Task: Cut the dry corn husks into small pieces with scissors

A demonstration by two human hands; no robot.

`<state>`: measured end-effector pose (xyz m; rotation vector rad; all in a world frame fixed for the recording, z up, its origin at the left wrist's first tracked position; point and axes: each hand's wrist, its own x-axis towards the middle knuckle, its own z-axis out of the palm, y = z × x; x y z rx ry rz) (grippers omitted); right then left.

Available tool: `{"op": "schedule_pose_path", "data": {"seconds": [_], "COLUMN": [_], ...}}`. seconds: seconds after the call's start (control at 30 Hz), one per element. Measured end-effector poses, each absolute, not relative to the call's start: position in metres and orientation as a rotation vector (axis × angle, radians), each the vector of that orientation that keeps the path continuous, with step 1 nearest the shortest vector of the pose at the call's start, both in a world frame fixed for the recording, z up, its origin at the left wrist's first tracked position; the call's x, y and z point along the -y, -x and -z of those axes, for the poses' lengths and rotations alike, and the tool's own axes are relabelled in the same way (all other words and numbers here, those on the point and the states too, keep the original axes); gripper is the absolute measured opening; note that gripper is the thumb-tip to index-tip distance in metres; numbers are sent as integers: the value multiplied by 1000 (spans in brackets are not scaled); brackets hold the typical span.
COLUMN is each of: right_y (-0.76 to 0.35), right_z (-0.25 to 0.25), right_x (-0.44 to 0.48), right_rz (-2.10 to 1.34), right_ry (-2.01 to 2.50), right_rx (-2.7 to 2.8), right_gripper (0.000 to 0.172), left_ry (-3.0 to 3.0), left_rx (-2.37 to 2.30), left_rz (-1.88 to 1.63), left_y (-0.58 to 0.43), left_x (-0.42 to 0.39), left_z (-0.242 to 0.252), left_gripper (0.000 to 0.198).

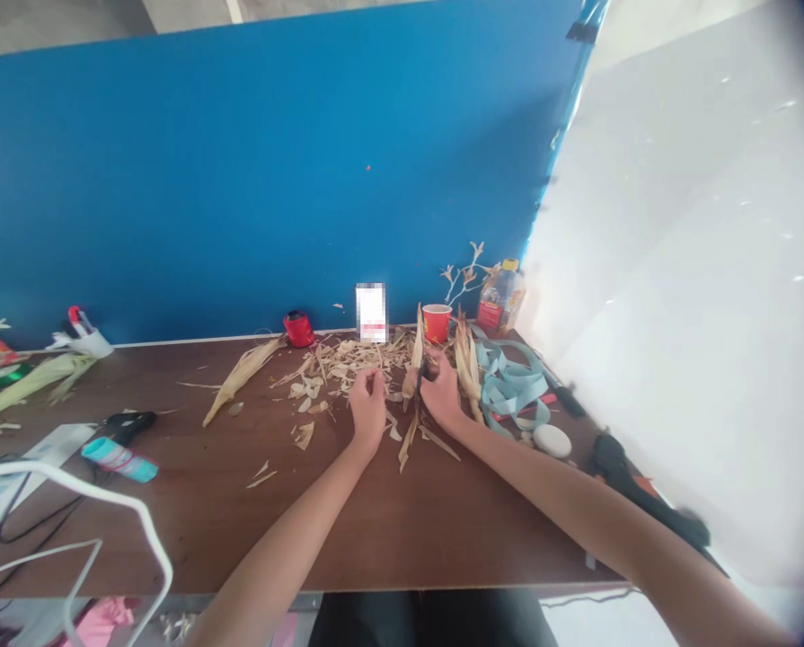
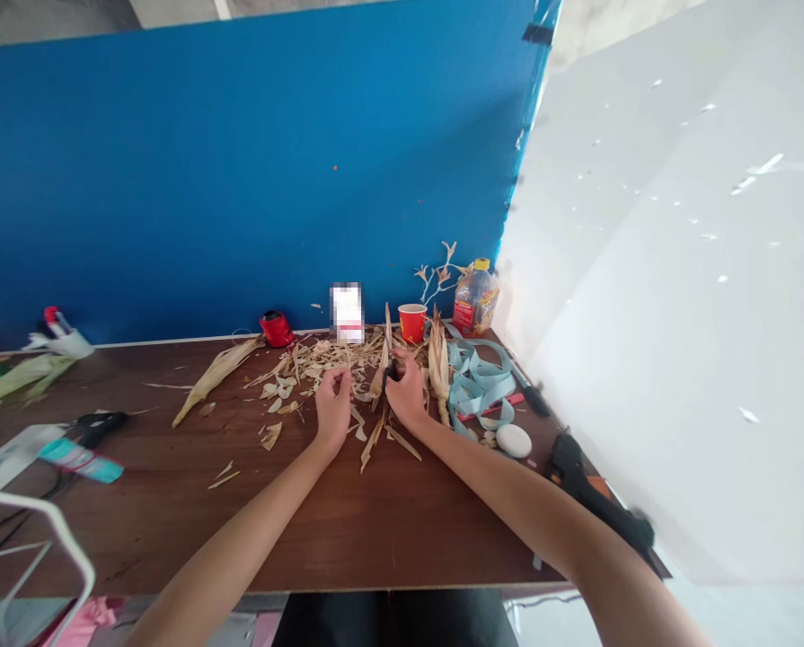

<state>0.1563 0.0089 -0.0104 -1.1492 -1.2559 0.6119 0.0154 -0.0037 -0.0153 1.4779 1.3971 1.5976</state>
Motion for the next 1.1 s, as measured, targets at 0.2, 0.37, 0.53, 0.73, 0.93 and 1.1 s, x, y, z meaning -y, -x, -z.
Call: {"op": "schedule_pose_path", "data": {"seconds": [0.2, 0.37, 0.53, 0.73, 0.93, 1.1], "right_y": [-154, -154, -153, -152, -151, -150], "right_z": [4, 8, 11, 9, 10, 16], "right_x": [-3, -6, -6, -3, -4, -7], "right_rz": [-597, -596, -559, -604, -648, -654], "right_ry": [1135, 1140, 1081, 1007, 1006, 1054], "right_rx": [1340, 1373, 1472, 1591, 1580, 1529], "right_gripper": [39, 38, 29, 27, 25, 26], "left_ry": [-1478, -1573, -1590, -1558, -1595, -1599], "left_rx": [-1335, -1305, -1243, -1213, -1273, -1324], "left_rz": [-1563, -1501, -1419, -1403, -1440, -1434], "left_y": [-17, -19, -20, -20, -19, -18], "left_x": [-1, 2, 4, 0, 0, -2], "left_z": [18, 12, 9, 13, 14, 20], "left_gripper": [29, 28, 32, 30, 30, 31]}}
